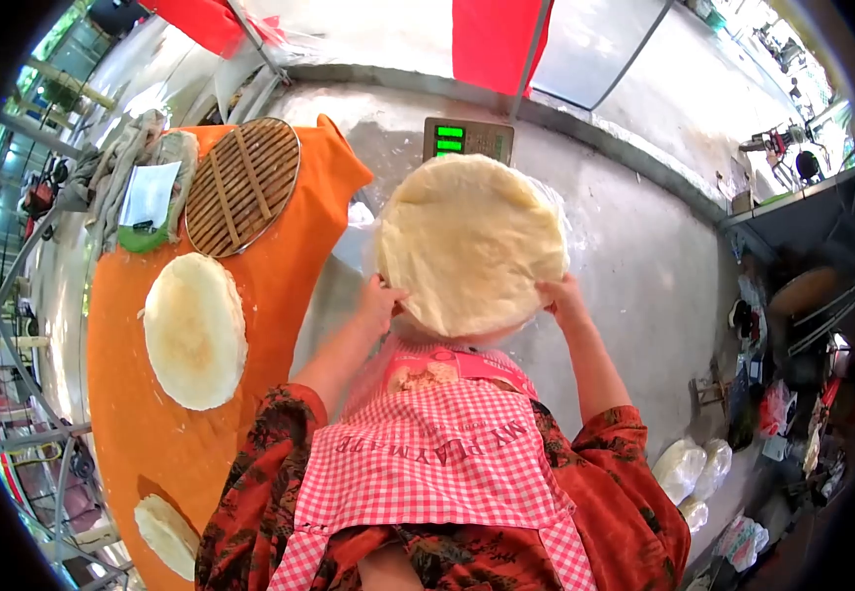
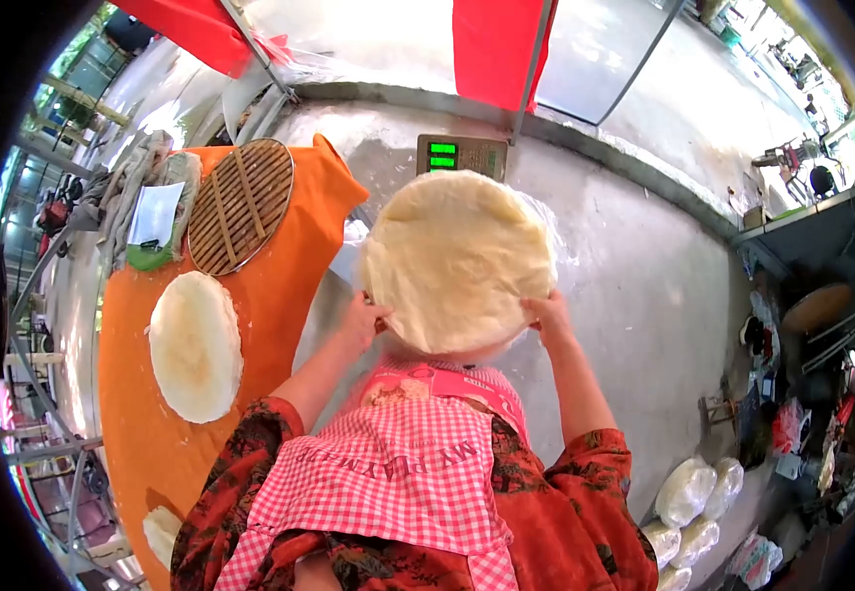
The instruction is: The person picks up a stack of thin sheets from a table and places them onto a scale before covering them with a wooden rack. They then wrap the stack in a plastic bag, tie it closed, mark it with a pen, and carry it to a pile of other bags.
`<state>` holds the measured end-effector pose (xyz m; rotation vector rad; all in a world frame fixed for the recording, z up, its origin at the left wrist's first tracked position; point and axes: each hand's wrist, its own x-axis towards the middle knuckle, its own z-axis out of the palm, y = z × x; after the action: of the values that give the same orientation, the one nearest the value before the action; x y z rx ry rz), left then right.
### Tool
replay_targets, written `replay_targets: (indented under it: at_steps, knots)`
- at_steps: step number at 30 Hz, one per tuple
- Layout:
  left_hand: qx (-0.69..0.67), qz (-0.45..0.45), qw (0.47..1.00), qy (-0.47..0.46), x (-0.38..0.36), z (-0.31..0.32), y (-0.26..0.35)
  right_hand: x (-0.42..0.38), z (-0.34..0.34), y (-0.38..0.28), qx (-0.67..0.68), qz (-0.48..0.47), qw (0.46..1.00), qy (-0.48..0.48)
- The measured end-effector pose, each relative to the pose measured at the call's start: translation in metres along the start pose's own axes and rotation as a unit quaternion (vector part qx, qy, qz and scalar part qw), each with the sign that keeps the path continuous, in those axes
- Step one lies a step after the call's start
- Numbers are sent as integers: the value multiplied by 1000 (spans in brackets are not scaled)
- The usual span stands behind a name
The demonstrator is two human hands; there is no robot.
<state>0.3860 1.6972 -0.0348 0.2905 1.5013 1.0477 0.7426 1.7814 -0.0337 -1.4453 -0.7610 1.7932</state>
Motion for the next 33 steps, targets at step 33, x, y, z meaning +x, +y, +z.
replay_targets:
  at_steps: [33]
  knots:
    - [-254,-30,946,200,-225,-313,-149,-54,243,-6,-196,-147,969,3]
